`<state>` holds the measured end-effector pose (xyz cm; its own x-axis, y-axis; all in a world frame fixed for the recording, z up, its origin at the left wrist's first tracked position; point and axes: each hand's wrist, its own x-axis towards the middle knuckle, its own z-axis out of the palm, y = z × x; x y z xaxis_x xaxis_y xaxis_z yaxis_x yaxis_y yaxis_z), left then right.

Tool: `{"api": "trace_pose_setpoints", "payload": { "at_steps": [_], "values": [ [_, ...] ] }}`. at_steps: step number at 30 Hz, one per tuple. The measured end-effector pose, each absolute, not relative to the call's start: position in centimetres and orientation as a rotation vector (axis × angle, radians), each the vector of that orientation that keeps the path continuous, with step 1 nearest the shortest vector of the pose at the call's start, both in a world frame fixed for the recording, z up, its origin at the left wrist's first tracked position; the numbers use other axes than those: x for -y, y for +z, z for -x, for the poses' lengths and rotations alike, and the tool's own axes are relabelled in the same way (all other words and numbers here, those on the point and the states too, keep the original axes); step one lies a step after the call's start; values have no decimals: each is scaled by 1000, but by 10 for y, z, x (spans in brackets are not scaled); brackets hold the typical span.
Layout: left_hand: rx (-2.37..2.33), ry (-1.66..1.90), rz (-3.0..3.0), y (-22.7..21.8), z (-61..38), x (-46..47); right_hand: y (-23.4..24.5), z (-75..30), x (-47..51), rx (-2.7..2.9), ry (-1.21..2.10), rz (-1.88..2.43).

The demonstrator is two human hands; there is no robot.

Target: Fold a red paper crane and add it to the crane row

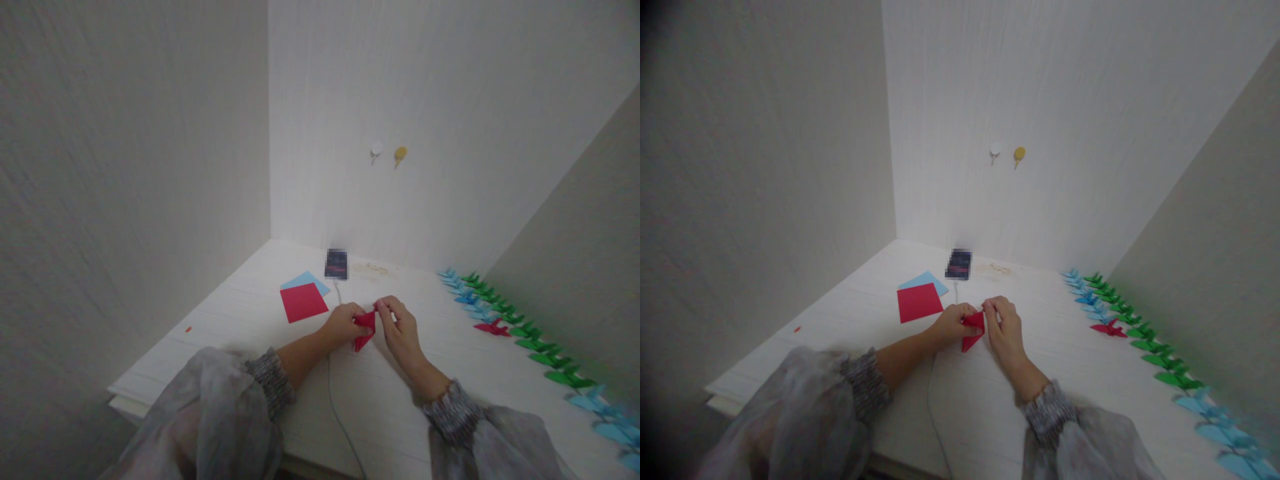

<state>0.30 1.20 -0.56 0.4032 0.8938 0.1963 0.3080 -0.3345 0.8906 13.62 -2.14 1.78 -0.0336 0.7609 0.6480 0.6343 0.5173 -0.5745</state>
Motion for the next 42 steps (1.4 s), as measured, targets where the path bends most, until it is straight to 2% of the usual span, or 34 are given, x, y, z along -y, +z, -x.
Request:
{"api": "trace_pose_setpoints", "payload": {
  "at_steps": [12,21,27,31,42],
  "values": [
    [-964,1231,-1613,-6,0,-17,6,-141,12,1876,225,1151],
    [-918,1256,-1588,-14,-3,-18,6,-138,11,1866,114,1214],
    [-856,1407,-1497,-9,-4,-17,9,-133,15,1797,411,1144],
    [-756,1375,-1439,-1,-4,-12,9,-133,15,1735,557,1102],
    [-721,1287,-1361,2,-1,-10,3,-138,11,1673,481,1145]
  ]
}}
